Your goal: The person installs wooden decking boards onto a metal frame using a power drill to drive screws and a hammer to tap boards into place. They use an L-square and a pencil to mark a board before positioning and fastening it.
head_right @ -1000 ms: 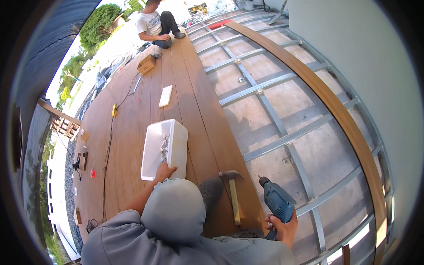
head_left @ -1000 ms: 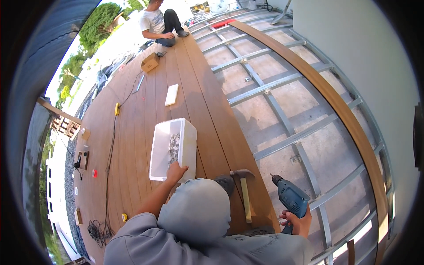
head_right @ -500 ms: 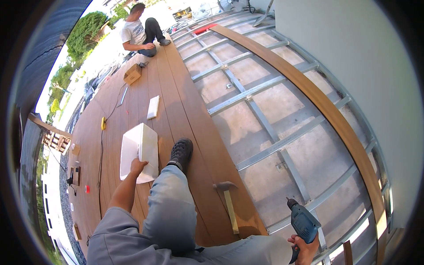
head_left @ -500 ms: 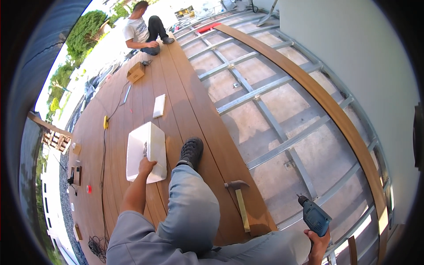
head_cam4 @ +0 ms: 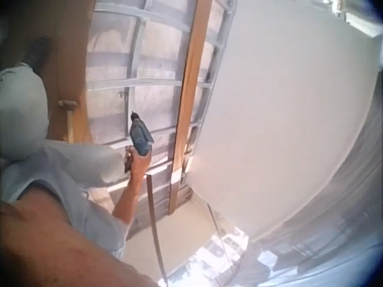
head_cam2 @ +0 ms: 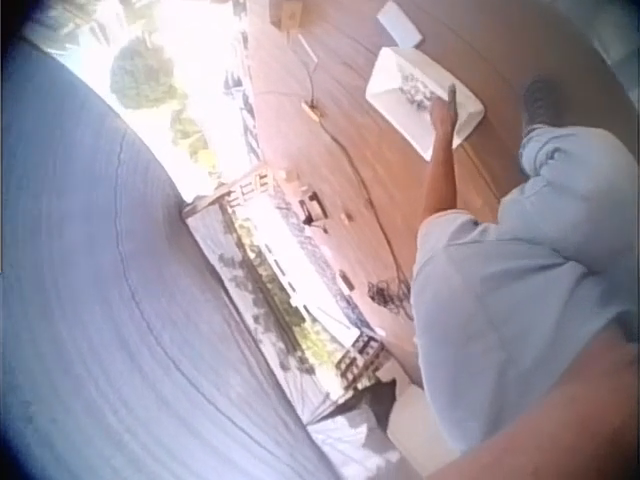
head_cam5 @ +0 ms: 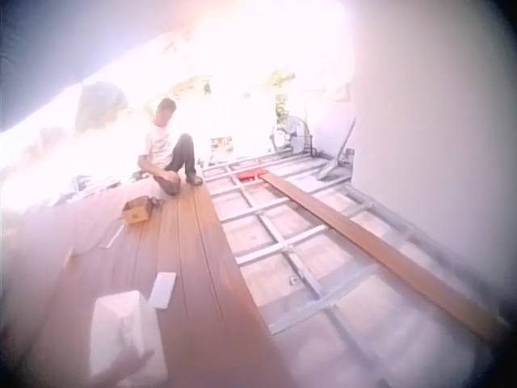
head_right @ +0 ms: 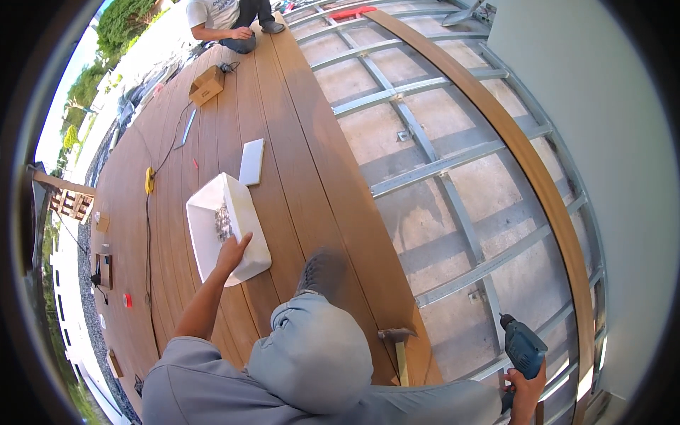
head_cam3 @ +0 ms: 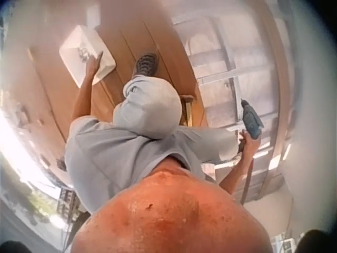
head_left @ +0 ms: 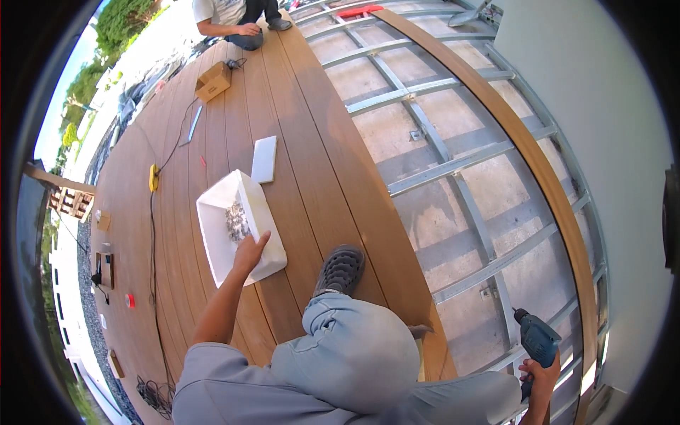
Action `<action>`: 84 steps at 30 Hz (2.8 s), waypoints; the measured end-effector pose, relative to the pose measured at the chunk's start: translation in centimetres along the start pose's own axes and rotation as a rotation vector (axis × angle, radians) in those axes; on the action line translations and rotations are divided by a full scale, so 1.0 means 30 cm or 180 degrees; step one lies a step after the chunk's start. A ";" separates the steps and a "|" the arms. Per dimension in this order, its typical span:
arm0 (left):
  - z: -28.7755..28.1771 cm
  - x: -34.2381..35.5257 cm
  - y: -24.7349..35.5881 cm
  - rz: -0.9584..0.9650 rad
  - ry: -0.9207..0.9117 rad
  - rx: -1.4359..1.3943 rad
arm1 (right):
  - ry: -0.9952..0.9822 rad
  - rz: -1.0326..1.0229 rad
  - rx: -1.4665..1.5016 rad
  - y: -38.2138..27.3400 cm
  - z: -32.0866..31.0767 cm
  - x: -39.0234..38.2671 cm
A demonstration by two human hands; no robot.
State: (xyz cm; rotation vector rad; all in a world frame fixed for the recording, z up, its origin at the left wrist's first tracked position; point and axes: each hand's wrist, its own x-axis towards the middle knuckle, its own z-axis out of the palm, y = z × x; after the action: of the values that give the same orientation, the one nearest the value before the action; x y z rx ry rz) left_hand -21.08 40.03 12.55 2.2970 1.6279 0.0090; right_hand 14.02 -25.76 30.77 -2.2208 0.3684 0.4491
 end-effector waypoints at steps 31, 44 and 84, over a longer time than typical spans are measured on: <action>0.145 0.582 -0.434 -0.0242 -0.0348 0.0297 | 0.0232 0.0152 0.0935 -0.604 0.737 -0.394; 0.008 0.560 -0.437 -0.0927 -0.1213 -0.0671 | -0.0390 0.0220 0.0945 -0.717 0.905 -0.331; 0.265 0.323 0.762 -0.0838 -0.4141 -0.5452 | -0.1580 0.0267 0.1376 -0.765 1.083 -0.330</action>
State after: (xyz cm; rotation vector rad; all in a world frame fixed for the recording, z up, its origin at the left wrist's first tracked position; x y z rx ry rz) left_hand 4.80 40.10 9.35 0.4162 0.5413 -0.0909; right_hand 8.15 14.81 31.02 -1.6144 0.2604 0.8551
